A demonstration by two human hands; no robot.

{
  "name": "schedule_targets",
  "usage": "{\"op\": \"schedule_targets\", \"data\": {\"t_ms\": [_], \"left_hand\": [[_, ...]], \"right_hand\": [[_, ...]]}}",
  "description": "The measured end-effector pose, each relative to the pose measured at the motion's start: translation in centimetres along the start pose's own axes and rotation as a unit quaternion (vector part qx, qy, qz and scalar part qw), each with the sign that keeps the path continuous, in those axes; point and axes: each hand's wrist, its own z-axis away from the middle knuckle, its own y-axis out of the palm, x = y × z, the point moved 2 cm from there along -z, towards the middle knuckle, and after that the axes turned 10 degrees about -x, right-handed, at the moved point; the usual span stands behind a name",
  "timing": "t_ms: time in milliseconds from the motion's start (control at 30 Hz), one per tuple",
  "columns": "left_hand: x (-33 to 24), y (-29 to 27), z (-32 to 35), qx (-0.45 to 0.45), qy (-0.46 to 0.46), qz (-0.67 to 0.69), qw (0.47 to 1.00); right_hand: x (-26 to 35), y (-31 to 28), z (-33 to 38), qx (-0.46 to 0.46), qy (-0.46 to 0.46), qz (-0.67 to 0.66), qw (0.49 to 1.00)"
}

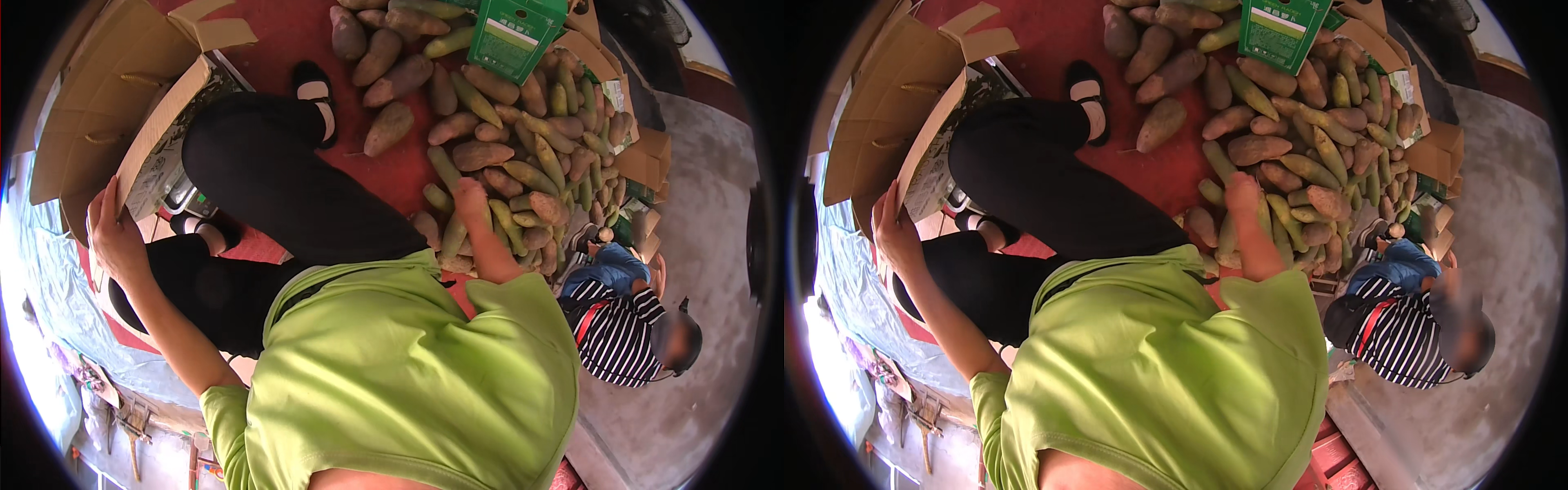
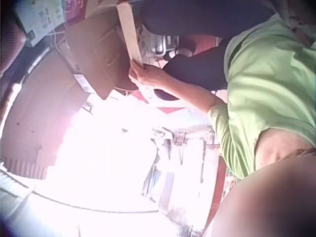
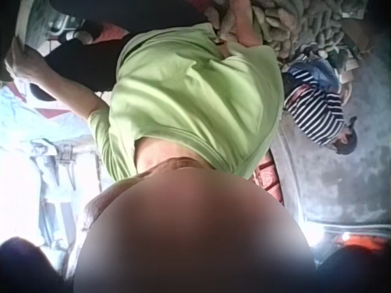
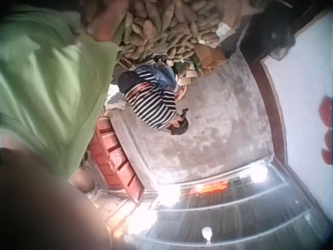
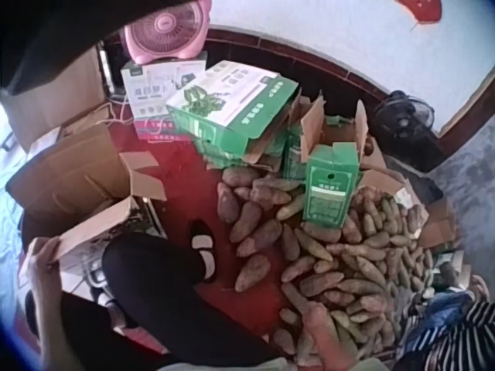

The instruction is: Picking up radishes from a pile on the floor, weighing them in a box on a digital scale, and closing the box.

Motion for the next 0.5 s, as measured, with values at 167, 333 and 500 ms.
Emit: {"op": "schedule_targets", "data": {"t_ms": [167, 333, 500], "left_hand": [[0.3, -0.4, 0.4, -0.02, 0.003, 0.019, 1.0], [-0.8, 0.1, 0.2, -0.006, -0.026, 0.003, 1.0], [-1.3, -1.0, 0.2, 0.007, -0.062, -0.021, 0.998]], "right_hand": [[0.2, -4.1, -0.4, 0.07, 0.172, 0.115, 0.976], [-3.4, -1.0, 0.7, 0.125, 0.158, 0.175, 0.964], [1.5, -0.9, 0.8, 0.124, 0.102, 0.1, 0.982]]}}
